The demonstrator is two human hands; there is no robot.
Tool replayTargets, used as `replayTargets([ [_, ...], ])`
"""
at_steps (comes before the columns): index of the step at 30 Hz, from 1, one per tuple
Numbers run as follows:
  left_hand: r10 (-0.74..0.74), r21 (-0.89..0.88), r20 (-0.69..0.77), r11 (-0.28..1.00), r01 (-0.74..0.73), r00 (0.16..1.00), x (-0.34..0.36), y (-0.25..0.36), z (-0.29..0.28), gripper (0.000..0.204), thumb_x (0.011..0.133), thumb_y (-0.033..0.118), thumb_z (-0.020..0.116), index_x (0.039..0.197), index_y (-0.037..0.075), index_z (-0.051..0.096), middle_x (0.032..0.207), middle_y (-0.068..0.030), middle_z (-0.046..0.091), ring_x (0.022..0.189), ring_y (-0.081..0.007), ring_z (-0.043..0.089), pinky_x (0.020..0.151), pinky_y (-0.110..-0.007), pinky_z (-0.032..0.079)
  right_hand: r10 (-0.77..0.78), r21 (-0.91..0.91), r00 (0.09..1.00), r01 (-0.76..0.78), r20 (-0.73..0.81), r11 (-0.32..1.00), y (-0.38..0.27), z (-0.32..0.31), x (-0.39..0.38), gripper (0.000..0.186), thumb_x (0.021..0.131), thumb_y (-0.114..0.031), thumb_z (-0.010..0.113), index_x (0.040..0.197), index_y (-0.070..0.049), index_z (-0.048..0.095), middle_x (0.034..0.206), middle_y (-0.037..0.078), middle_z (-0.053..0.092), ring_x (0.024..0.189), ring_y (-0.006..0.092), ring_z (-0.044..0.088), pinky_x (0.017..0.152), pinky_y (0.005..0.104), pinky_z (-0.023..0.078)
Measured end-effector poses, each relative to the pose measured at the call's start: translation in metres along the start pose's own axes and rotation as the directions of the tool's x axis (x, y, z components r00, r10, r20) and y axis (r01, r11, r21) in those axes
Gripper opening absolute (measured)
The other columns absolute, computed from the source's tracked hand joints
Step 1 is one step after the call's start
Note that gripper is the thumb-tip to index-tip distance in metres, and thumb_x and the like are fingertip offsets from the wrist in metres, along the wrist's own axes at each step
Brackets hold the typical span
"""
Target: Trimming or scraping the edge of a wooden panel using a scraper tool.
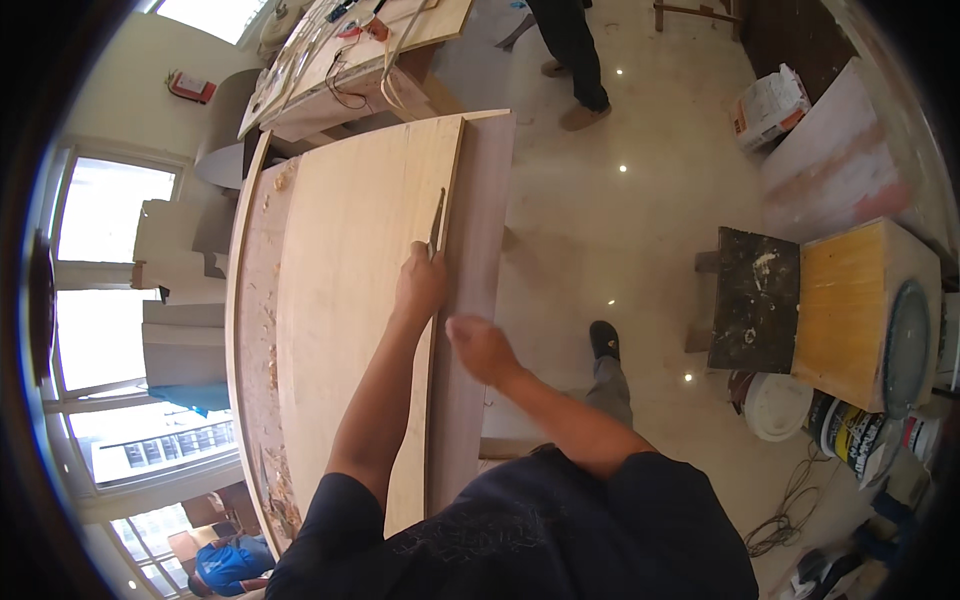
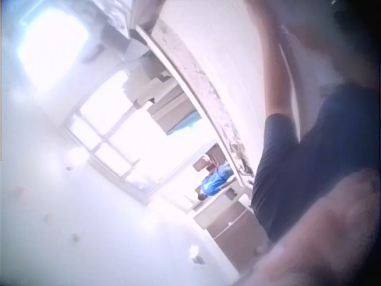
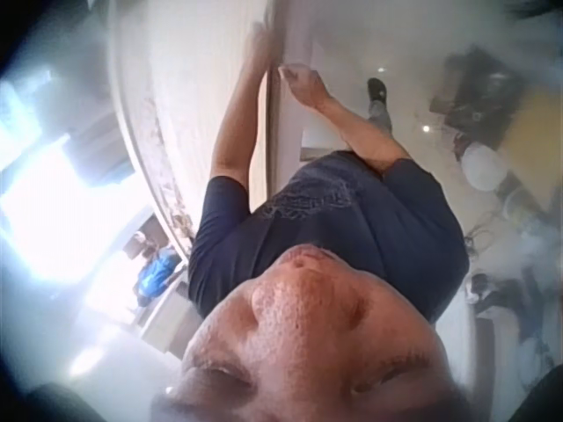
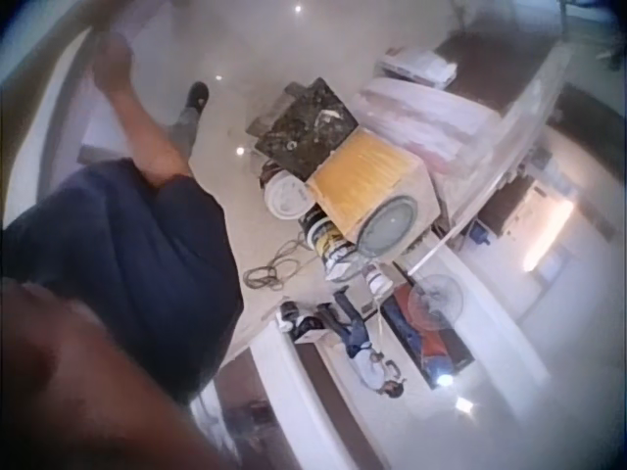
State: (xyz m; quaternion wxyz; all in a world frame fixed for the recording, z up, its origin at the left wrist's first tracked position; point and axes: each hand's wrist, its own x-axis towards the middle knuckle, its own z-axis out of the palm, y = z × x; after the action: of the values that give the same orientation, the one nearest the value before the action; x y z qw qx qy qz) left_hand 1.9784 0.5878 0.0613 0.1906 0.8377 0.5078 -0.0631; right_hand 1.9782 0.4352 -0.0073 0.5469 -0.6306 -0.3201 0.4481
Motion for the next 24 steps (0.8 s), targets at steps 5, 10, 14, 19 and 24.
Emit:
replayTargets([
  [5, 0.337, -0.341, -0.2, 0.856, -0.387, 0.92, -0.057, -0.031, 0.015, 0.032, 0.093, 0.014, 0.054, 0.121, 0.0, 0.053, 0.116, -0.0271, 0.06, 0.107, -0.0456, 0.056, 0.09, -0.05, 0.046, 0.143, 0.713, 0.989, -0.079, -0.03, 0.697, -0.029, 0.008, 0.041, 0.032, 0.102, -0.032, 0.049, 0.116, -0.004, 0.055, 0.106, 0.01, 0.062, 0.094, 0.0191, 0.062, 0.084, 0.0388, 0.048],
  [10, 0.583, -0.331, -0.245, 0.701, -0.632, 0.775, -0.072, -0.089, 0.009, 0.033, 0.091, 0.015, 0.059, 0.123, 0.005, 0.061, 0.127, -0.0159, 0.058, 0.121, -0.0382, 0.048, 0.101, -0.047, 0.041, 0.267, 0.733, 0.96, -0.12, -0.087, 0.67, -0.034, 0.004, 0.045, 0.026, 0.104, -0.029, 0.043, 0.105, -0.004, 0.051, 0.096, 0.01, 0.058, 0.065, 0.0166, 0.057, 0.055, 0.0336, 0.049],
  [14, 0.434, 0.072, -0.265, 0.9, -0.431, 0.861, -0.078, -0.14, 0.022, 0.046, 0.095, 0.029, 0.054, 0.136, 0.01, 0.052, 0.146, -0.0151, 0.045, 0.138, -0.0366, 0.035, 0.112, -0.049, 0.028, 0.358, 0.652, 0.925, -0.193, -0.13, 0.733, -0.047, -0.021, 0.055, 0.022, 0.099, -0.021, 0.048, 0.105, -0.001, 0.044, 0.093, 0.011, 0.055, 0.06, 0.0158, 0.054, 0.048, 0.0336, 0.048],
  [19, 0.419, 0.239, -0.276, 0.902, -0.36, 0.865, -0.079, -0.162, 0.046, 0.056, 0.097, 0.042, 0.047, 0.146, 0.015, 0.043, 0.156, -0.0094, 0.035, 0.146, -0.0294, 0.025, 0.119, -0.048, 0.015, 0.162, 0.37, 0.932, -0.033, -0.325, 0.929, -0.072, -0.05, 0.119, 0.033, 0.093, -0.021, 0.051, 0.112, 0.005, 0.043, 0.087, 0.016, 0.058, 0.066, 0.0237, 0.062, 0.054, 0.0398, 0.053],
  [24, 0.384, 0.198, -0.23, 0.918, -0.343, 0.894, -0.08, -0.163, 0.044, 0.056, 0.097, 0.04, 0.048, 0.145, 0.013, 0.044, 0.155, -0.0109, 0.036, 0.146, -0.0307, 0.026, 0.119, -0.049, 0.016, 0.143, -0.066, 0.88, -0.193, -0.452, 0.979, -0.05, -0.064, 0.194, 0.037, 0.096, -0.023, 0.049, 0.12, 0.005, 0.044, 0.071, 0.009, 0.056, 0.056, 0.0193, 0.057, 0.044, 0.0352, 0.045],
])
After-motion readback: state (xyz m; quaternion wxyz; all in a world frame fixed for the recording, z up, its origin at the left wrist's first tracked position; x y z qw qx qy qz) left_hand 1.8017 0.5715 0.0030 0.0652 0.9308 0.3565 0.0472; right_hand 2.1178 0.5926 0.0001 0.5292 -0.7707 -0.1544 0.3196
